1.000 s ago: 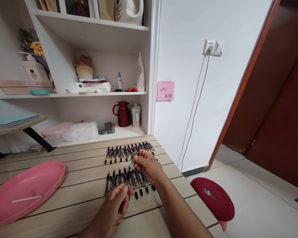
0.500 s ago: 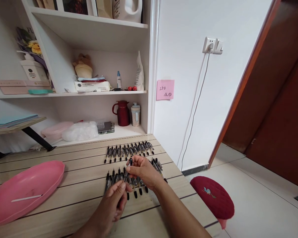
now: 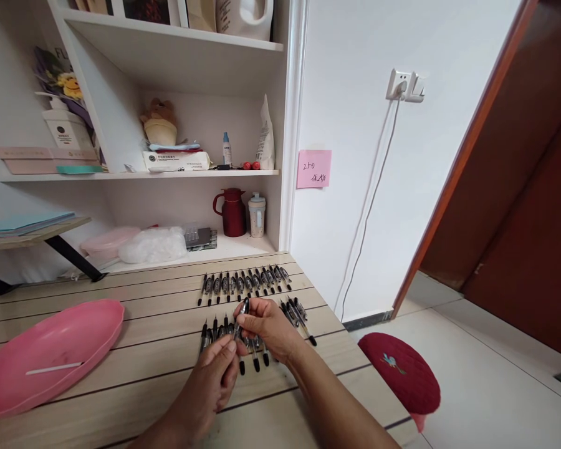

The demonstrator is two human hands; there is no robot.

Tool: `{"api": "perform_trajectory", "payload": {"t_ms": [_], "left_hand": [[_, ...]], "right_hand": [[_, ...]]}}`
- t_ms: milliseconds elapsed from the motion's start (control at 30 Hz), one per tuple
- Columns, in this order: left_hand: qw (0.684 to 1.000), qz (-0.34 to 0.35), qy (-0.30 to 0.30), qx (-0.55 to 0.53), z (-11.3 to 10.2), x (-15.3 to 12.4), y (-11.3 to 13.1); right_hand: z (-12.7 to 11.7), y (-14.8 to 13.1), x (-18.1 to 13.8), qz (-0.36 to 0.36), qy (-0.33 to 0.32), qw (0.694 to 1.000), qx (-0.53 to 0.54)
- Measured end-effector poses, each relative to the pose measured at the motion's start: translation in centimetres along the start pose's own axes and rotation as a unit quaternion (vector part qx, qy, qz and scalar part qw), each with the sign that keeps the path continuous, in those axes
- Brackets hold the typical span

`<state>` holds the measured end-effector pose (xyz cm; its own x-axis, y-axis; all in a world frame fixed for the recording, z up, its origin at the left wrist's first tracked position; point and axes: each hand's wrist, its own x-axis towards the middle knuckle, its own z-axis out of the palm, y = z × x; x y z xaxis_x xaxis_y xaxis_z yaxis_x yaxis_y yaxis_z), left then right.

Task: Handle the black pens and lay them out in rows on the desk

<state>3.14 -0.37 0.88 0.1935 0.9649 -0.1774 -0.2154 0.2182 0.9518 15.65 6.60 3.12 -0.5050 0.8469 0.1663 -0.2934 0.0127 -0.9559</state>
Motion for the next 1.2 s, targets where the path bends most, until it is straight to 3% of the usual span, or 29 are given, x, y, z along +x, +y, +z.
{"api": "perform_trajectory", "payload": {"t_ms": [300,400,467,533,600,667,733,800,900,1000,1200], "left_hand": [[0.999,0.017,-0.003,0.035,-0.5,0.3,0.8],[0.994,0.059,0.017,0.087,-1.0,-0.1,2.5],[0.977,0.086,0.056,0.186,-2.2,-0.9,4.6],[0.917,0.147,0.143,0.342,-4.4,-2.0,7.3],[0.795,0.192,0.256,0.515,-7.7,-3.5,10.0],[0.68,0.159,0.331,0.634,-11.5,-5.0,11.9],[0.618,0.056,0.392,0.68,-15.3,-6.3,12.8],[0.605,-0.053,0.408,0.682,-18.5,-7.1,12.5],[0.61,-0.14,0.393,0.673,-21.8,-7.4,11.2],[0.611,-0.155,0.391,0.671,-23.3,-7.1,10.1],[0.626,-0.144,0.386,0.662,-24.0,-6.9,9.8]], "right_hand": [[-0.6,0.2,0.1,-0.006,0.008,1.0,-0.001],[-2.2,-0.4,0.3,-0.056,0.108,0.992,-0.018],[-3.7,-0.6,0.4,-0.089,0.181,0.979,-0.027],[-5.2,-0.5,0.4,-0.107,0.229,0.967,-0.017],[-6.4,-0.3,0.5,-0.112,0.258,0.959,-0.012],[-7.1,0.0,0.5,-0.115,0.275,0.954,-0.008],[-7.4,0.1,0.6,-0.115,0.277,0.954,-0.01],[-7.3,0.2,0.6,-0.108,0.271,0.956,-0.019],[-7.2,0.2,0.6,-0.097,0.267,0.958,-0.033],[-7.3,0.2,0.6,-0.092,0.271,0.957,-0.036],[-7.8,0.6,0.8,-0.103,0.274,0.955,-0.037]]}}
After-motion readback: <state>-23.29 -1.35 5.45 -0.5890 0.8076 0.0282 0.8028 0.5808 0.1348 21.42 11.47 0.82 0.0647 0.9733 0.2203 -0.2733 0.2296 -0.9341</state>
